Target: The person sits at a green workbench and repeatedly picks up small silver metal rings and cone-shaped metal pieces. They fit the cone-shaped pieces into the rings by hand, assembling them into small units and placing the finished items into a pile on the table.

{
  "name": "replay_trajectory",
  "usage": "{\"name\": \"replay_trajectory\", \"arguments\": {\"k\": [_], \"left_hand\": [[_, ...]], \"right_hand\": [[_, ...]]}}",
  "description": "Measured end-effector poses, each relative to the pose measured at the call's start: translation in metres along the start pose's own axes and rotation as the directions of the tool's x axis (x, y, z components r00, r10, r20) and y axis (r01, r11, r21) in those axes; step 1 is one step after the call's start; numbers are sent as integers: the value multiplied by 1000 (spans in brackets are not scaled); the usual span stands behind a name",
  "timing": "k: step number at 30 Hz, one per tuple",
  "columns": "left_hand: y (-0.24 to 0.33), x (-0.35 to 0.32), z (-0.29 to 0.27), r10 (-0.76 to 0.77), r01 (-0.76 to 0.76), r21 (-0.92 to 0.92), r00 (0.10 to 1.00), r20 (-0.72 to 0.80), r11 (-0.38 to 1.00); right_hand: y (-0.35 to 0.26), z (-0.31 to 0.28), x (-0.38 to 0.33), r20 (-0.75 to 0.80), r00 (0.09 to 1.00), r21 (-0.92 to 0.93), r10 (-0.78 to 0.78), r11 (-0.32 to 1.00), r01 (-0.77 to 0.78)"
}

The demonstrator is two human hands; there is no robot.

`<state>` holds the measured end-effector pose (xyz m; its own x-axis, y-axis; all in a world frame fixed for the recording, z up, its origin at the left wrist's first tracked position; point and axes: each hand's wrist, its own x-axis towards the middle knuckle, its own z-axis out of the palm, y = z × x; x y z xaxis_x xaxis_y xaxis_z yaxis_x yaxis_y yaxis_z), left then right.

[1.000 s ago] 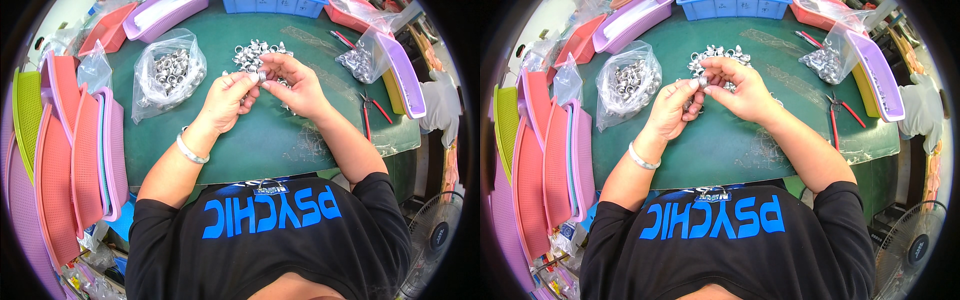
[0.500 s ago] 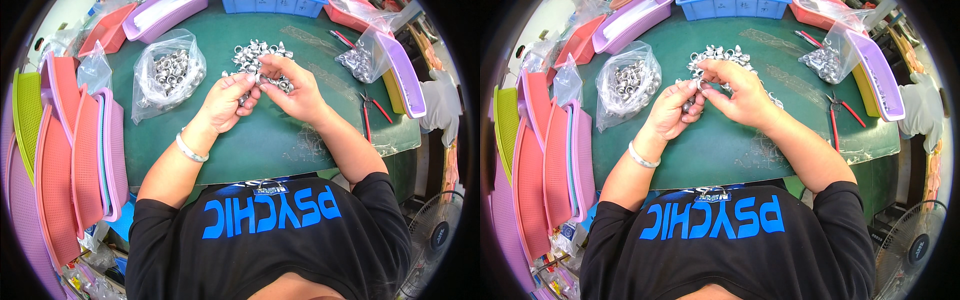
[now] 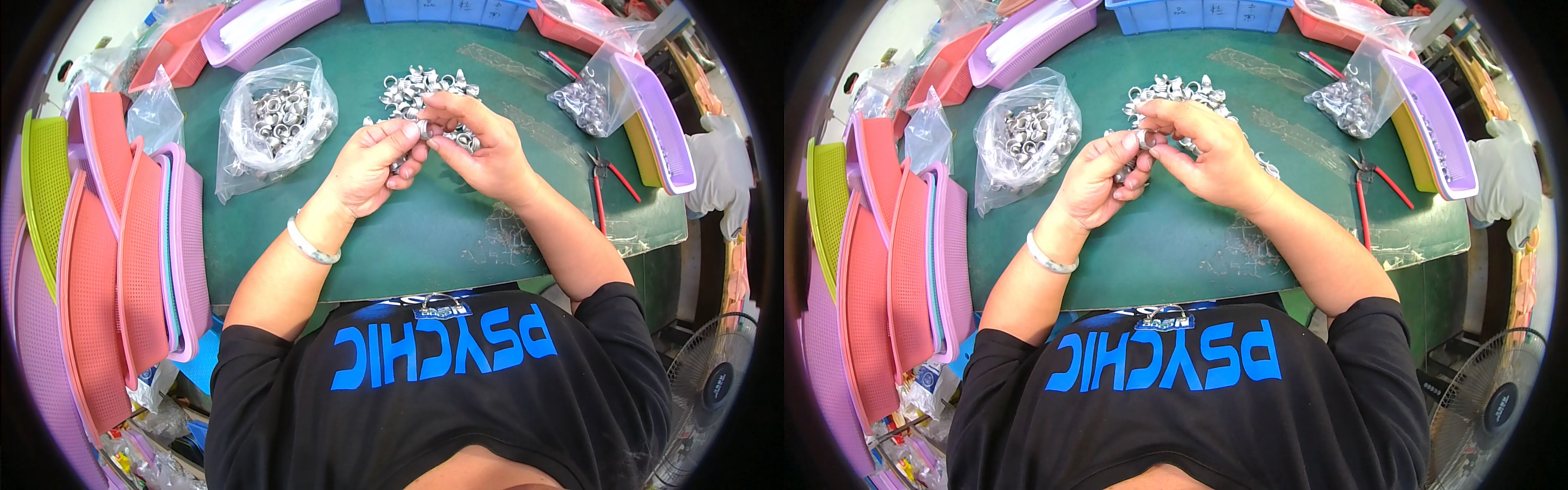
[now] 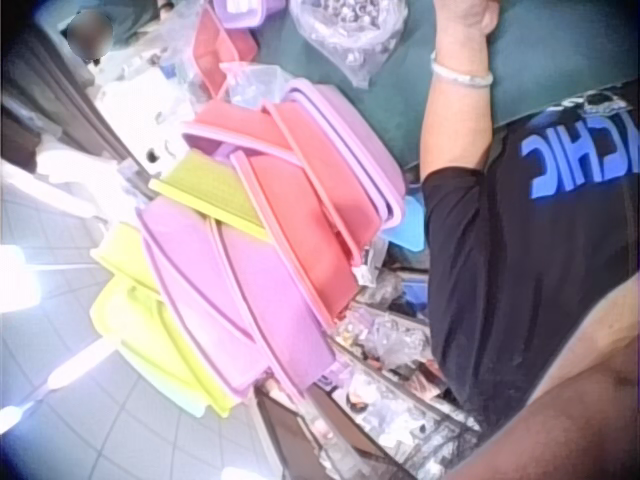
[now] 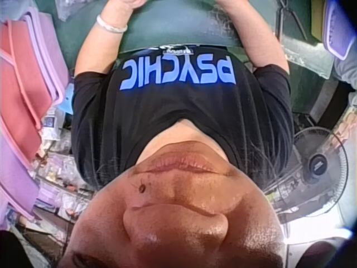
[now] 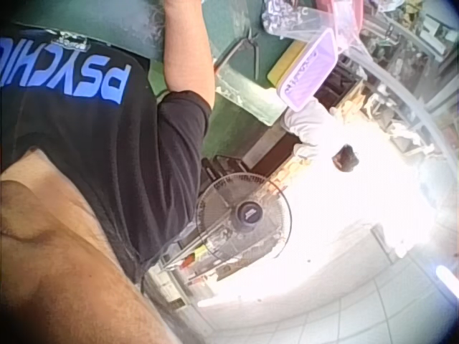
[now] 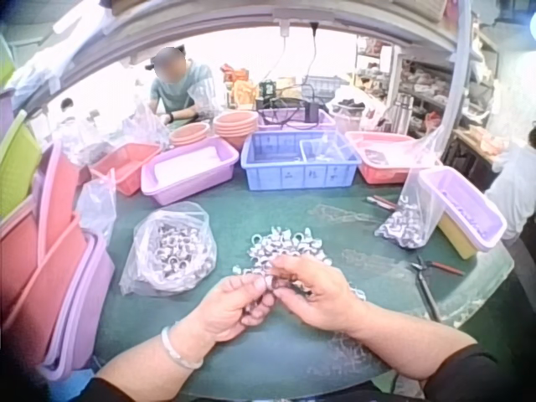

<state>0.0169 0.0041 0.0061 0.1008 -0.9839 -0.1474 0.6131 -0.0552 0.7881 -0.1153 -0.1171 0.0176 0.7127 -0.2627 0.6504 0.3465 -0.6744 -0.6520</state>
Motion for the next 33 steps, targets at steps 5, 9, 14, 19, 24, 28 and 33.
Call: {"name": "replay_trajectory", "arguments": {"k": [5, 9, 14, 19, 24, 28, 33], "left_hand": [[-1, 0, 1, 16, -16, -6, 999, -30, 1000], [-2, 0, 2, 26, -26, -3, 999, -39, 1000], [-1, -1, 5, 40, -40, 11, 998, -48, 999], [5, 0, 0, 59, -61, -40, 998, -31, 997], [19, 2, -18, 206, -207, -220, 978, -29, 953], [20, 2, -20, 211, -220, -272, 975, -62, 937], [15, 4, -18, 195, -219, -108, 961, -194, 970]], "right_hand": [[-1, 0, 1, 15, 1000, 25, -6, 1000, 6], [-1, -1, 0, 18, 1000, 24, -10, 1000, 10], [1, -1, -1, 26, 1000, 20, 0, 1000, 0], [4, -2, 2, -2, 1000, -19, -12, 1000, 12], [12, -3, 1, 114, 993, -244, 20, 970, 9], [12, 5, 0, 338, 940, -339, 40, 937, 82], [5, 16, -5, 441, 889, -494, 126, 861, 123]]}}
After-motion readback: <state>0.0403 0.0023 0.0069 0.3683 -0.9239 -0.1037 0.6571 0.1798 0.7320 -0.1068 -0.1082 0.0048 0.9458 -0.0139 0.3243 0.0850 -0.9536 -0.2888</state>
